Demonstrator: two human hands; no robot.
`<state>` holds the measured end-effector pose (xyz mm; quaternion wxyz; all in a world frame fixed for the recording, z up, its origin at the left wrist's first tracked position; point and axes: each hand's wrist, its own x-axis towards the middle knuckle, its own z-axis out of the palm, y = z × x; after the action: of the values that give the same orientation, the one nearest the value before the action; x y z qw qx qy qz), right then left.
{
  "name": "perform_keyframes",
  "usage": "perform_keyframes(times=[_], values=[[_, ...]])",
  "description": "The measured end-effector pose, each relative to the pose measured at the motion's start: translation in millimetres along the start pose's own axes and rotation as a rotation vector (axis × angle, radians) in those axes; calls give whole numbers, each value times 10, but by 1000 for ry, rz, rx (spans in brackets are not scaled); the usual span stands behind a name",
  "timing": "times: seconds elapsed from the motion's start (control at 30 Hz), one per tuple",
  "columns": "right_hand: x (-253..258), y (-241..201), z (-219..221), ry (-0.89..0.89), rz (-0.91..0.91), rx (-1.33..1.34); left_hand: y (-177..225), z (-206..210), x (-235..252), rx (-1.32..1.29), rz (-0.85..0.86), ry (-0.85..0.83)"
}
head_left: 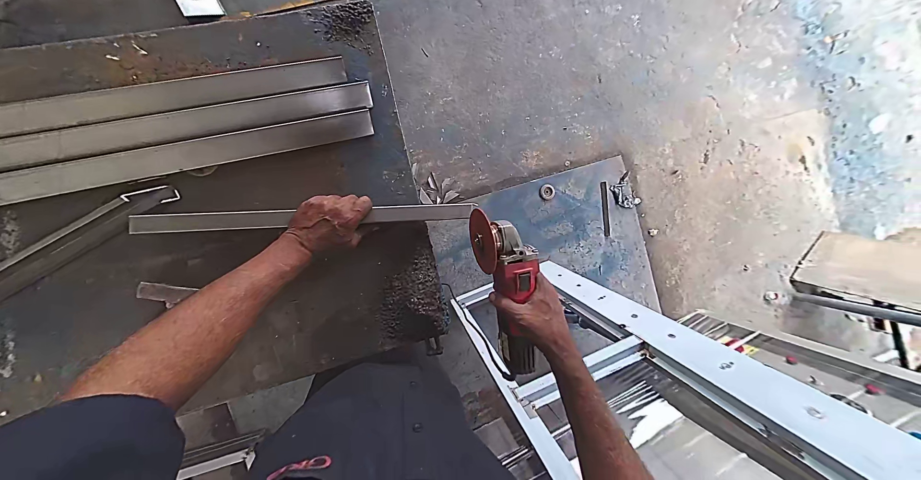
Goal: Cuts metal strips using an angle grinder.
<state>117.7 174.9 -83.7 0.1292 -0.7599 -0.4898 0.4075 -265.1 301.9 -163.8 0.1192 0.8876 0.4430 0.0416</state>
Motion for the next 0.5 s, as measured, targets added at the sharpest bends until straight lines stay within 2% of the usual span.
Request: perform_keyframes(times=[0.5], values=[[36, -10, 114, -34, 43, 6, 27, -46, 6, -1, -20, -43]])
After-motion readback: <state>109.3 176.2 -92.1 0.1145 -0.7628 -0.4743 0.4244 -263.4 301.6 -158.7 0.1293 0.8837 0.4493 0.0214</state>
